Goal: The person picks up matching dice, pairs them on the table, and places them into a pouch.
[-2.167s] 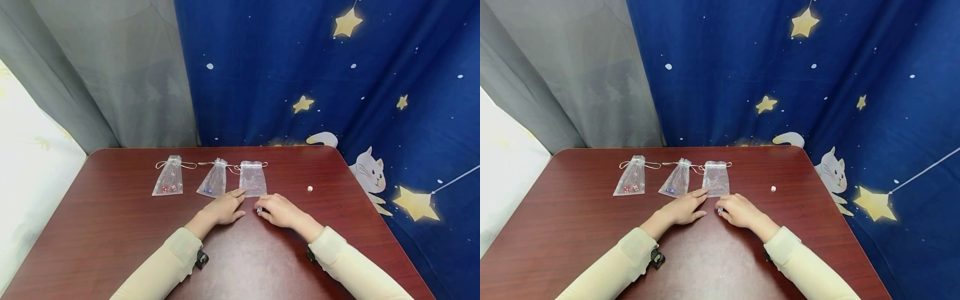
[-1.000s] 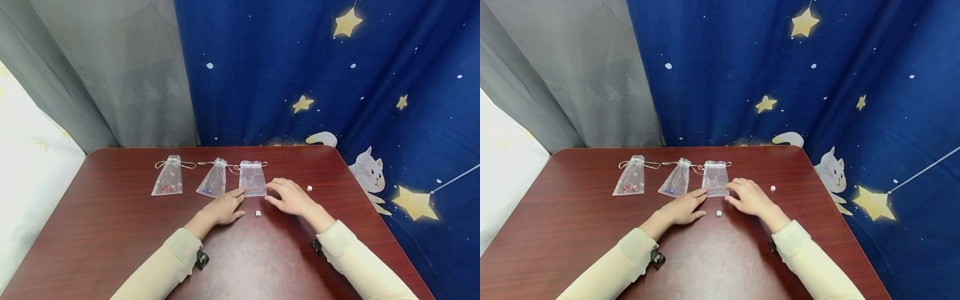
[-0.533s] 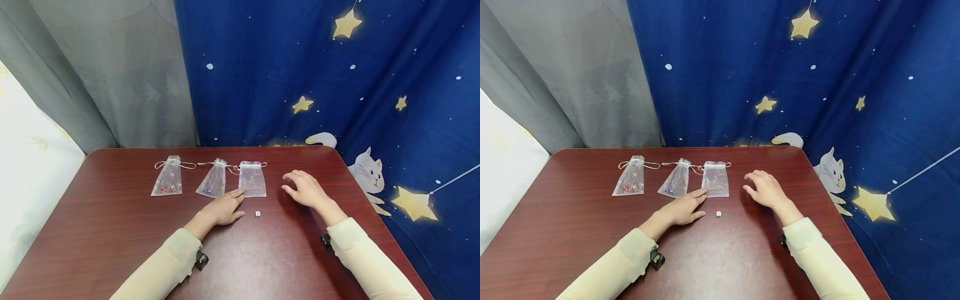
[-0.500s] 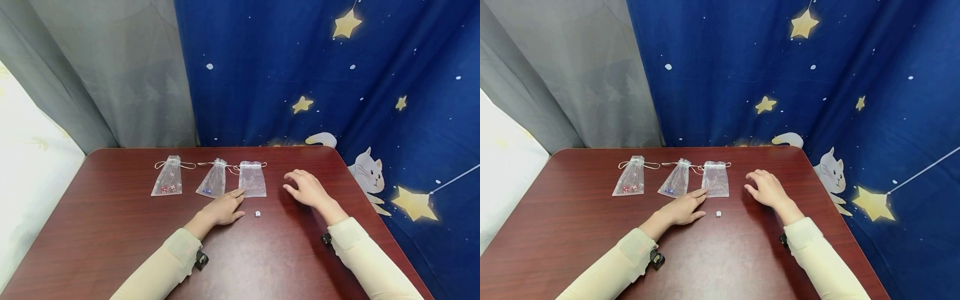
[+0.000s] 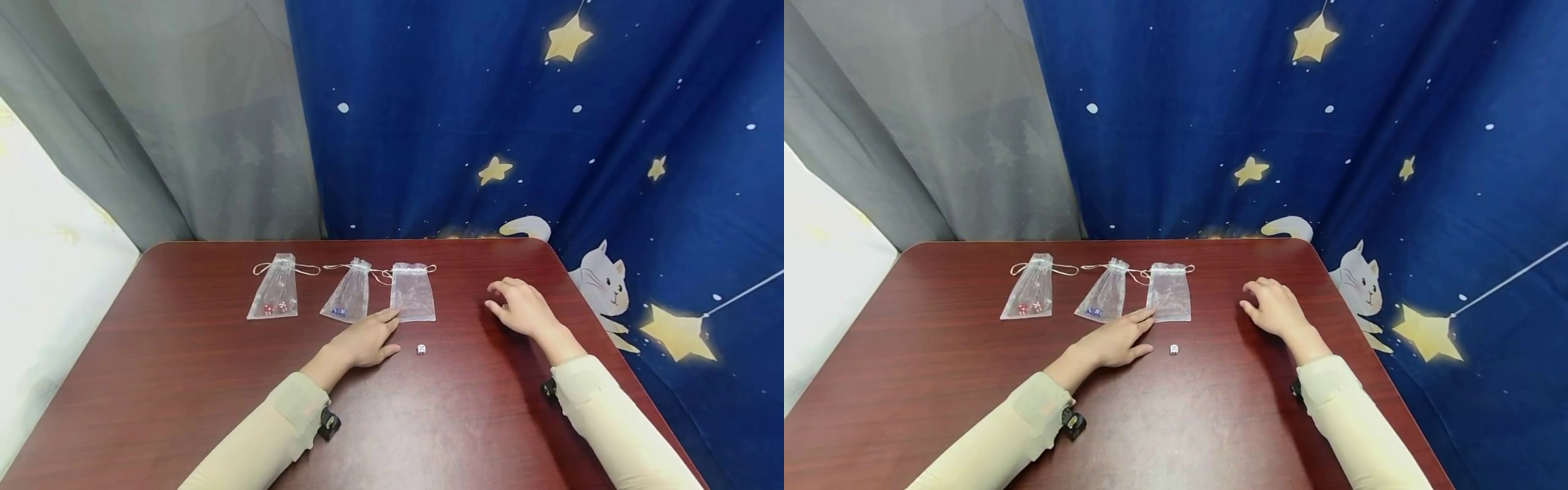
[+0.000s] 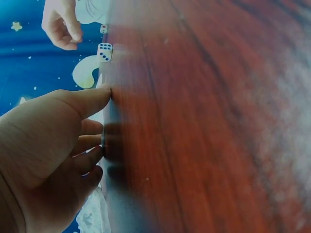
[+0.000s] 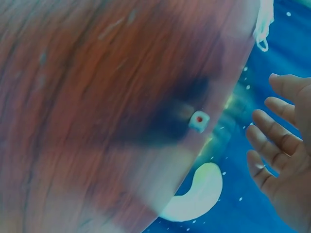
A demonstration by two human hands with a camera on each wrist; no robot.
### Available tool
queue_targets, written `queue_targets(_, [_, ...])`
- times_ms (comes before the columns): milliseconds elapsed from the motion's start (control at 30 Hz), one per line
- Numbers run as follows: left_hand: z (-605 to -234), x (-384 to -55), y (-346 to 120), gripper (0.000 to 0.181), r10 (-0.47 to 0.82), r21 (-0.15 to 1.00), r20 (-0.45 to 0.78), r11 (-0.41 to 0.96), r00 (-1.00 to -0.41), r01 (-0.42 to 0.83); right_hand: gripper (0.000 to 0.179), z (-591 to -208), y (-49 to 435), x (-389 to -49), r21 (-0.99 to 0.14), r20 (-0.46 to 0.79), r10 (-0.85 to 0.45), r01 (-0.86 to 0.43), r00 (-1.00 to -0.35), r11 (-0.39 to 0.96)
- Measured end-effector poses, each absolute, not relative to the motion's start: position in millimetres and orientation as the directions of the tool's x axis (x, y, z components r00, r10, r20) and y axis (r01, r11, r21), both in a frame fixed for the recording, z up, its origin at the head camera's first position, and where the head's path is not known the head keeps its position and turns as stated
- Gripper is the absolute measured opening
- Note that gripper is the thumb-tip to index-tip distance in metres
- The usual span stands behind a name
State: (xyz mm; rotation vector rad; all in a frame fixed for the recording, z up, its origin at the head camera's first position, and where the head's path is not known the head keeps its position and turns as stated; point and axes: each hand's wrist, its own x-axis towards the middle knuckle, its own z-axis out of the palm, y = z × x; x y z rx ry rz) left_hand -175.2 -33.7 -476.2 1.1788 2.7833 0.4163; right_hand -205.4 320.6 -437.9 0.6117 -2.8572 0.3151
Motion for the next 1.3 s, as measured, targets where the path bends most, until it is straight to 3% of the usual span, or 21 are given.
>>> queue_targets(933, [-473.1,-174.5,-34.6,0.060,0.711,0.302,0.013,0.667,-0.703,0.680,0.025,-455.8,353.7,-205.4,-0.170,0.070,-0.314,-0.322,-0.947,0.931])
queue_targets(1300, [-473.0,-173.6,-34.4,0.061,0.706,0.314,0.005,0.672,-0.708,0.671,0.017,-459.9,349.3,-210.8,-0.188,0.083,-0.341,-0.351,-0.936,0.917])
